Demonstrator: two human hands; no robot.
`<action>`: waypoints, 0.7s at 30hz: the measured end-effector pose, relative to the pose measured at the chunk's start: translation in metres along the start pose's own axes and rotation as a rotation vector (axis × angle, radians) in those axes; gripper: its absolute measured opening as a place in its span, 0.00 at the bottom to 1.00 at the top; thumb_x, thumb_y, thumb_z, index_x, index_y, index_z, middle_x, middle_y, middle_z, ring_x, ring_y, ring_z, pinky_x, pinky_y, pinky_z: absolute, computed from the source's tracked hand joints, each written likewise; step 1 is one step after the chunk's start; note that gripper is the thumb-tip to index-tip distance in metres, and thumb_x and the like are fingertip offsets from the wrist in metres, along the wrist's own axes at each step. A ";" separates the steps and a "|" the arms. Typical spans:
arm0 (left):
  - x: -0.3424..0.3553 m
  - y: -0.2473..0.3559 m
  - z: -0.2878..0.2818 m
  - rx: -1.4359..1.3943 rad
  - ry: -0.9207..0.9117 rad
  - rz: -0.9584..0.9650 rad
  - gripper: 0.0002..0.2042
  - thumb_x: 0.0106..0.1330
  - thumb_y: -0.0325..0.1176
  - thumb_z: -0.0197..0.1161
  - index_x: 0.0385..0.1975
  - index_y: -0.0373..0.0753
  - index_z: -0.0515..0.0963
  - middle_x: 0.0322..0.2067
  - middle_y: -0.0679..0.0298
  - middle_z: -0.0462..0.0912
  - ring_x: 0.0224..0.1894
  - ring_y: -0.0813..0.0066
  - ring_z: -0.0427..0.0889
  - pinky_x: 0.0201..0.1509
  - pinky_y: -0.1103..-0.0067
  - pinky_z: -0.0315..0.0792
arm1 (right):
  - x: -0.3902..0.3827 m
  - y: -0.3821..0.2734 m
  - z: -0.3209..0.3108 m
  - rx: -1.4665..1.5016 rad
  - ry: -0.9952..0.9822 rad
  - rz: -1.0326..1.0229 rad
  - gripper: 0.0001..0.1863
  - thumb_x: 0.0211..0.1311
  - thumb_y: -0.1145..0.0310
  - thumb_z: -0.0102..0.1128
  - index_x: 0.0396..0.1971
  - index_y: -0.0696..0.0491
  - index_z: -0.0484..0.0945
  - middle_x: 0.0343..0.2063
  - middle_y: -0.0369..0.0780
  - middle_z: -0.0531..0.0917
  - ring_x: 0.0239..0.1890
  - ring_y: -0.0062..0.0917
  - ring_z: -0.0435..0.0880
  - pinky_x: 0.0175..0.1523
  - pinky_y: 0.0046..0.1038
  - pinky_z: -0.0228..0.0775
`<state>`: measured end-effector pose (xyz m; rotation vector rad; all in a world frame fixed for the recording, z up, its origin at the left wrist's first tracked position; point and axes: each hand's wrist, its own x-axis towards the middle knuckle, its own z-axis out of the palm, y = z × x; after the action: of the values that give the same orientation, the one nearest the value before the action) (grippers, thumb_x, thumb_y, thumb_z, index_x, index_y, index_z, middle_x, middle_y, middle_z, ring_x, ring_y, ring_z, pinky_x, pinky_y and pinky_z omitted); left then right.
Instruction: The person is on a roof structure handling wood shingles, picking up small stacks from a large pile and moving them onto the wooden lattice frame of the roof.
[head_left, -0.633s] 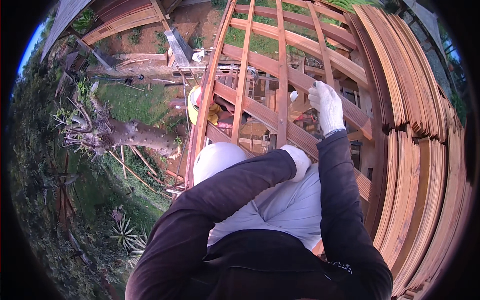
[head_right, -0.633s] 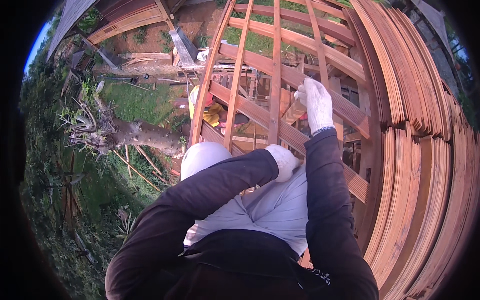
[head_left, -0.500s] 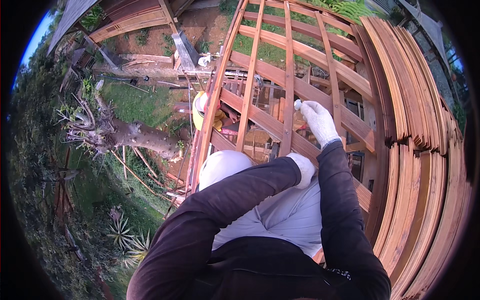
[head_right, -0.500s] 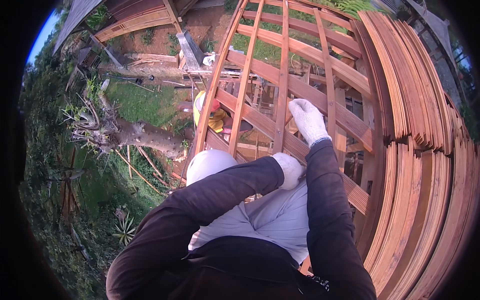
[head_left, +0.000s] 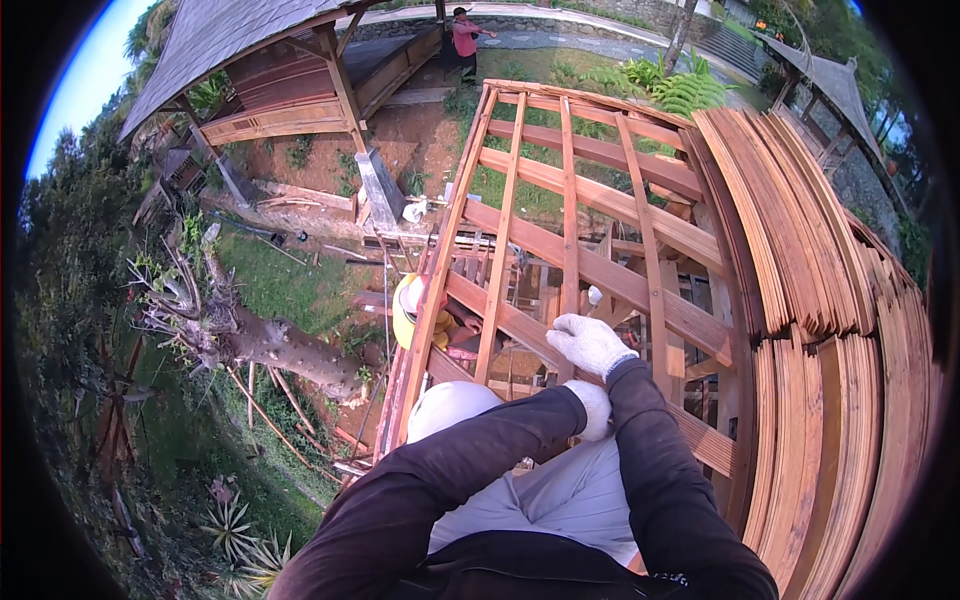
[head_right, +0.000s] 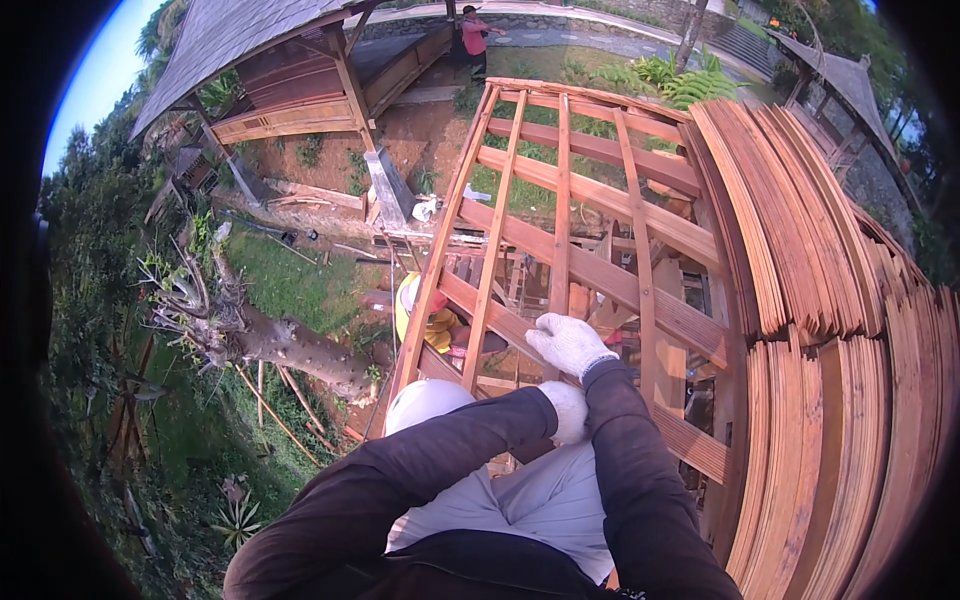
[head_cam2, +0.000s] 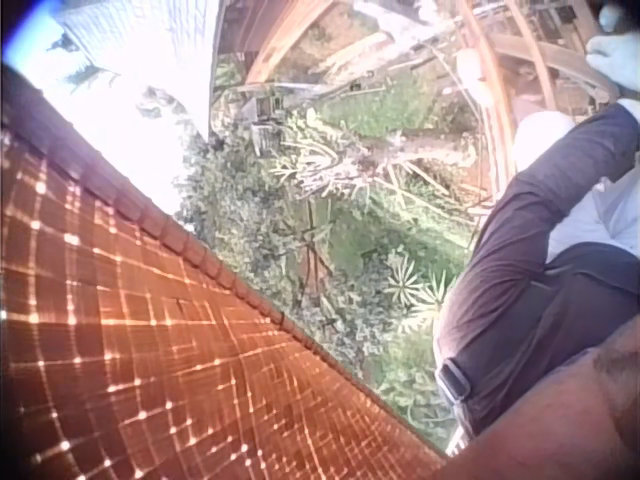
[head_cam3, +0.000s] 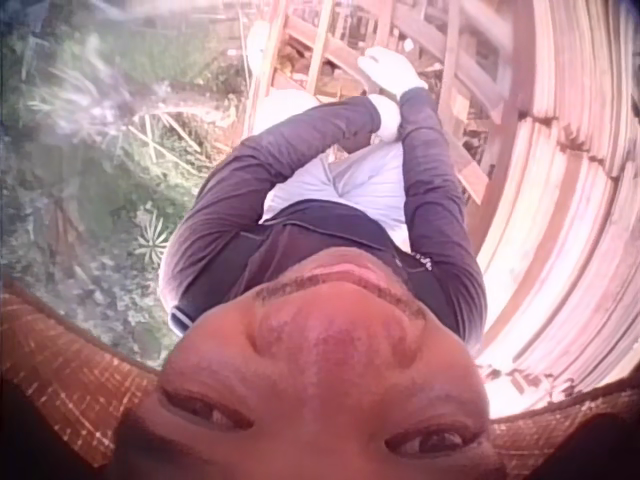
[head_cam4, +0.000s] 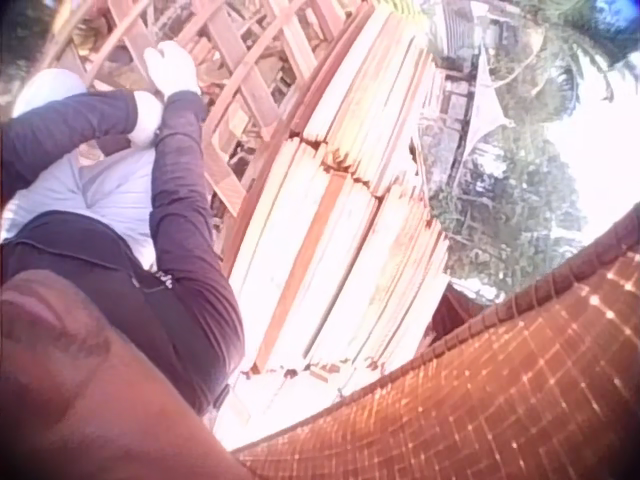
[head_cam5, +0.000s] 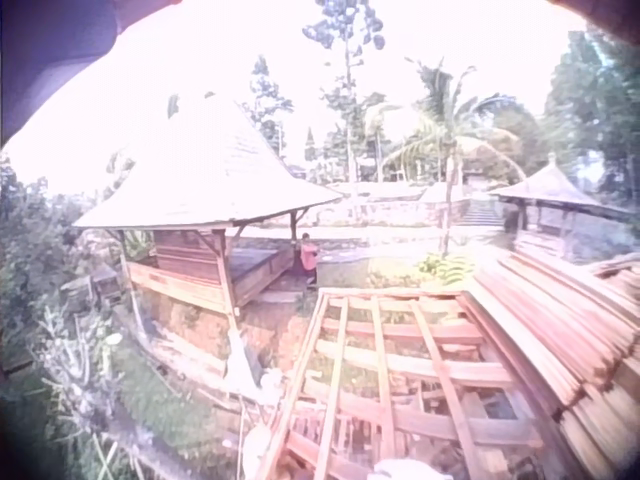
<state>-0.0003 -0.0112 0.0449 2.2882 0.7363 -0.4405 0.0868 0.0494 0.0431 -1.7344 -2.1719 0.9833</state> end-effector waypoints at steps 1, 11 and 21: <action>0.001 -0.002 0.003 -0.005 0.041 -0.010 0.20 0.62 0.47 0.57 0.44 0.40 0.87 0.45 0.48 0.87 0.50 0.51 0.86 0.56 0.63 0.78 | 0.000 0.002 0.001 0.007 0.007 -0.007 0.27 0.66 0.48 0.59 0.51 0.56 0.82 0.48 0.50 0.86 0.55 0.44 0.83 0.61 0.39 0.72; 0.028 -0.030 0.025 -0.002 0.228 -0.163 0.25 0.67 0.54 0.53 0.46 0.40 0.85 0.44 0.46 0.87 0.47 0.51 0.87 0.53 0.61 0.78 | -0.004 0.008 0.002 -0.002 0.018 -0.035 0.24 0.67 0.49 0.57 0.49 0.54 0.83 0.48 0.51 0.85 0.54 0.46 0.83 0.61 0.41 0.72; 0.011 -0.006 0.012 -0.019 -0.006 -0.212 0.26 0.65 0.54 0.57 0.51 0.38 0.84 0.51 0.48 0.85 0.55 0.53 0.84 0.59 0.64 0.76 | -0.008 0.003 -0.001 -0.026 -0.014 -0.001 0.25 0.68 0.49 0.58 0.53 0.54 0.81 0.50 0.49 0.86 0.55 0.43 0.83 0.62 0.39 0.72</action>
<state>0.0027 -0.0114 0.0282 2.1986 0.9813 -0.5348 0.0923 0.0428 0.0442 -1.7424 -2.2039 0.9742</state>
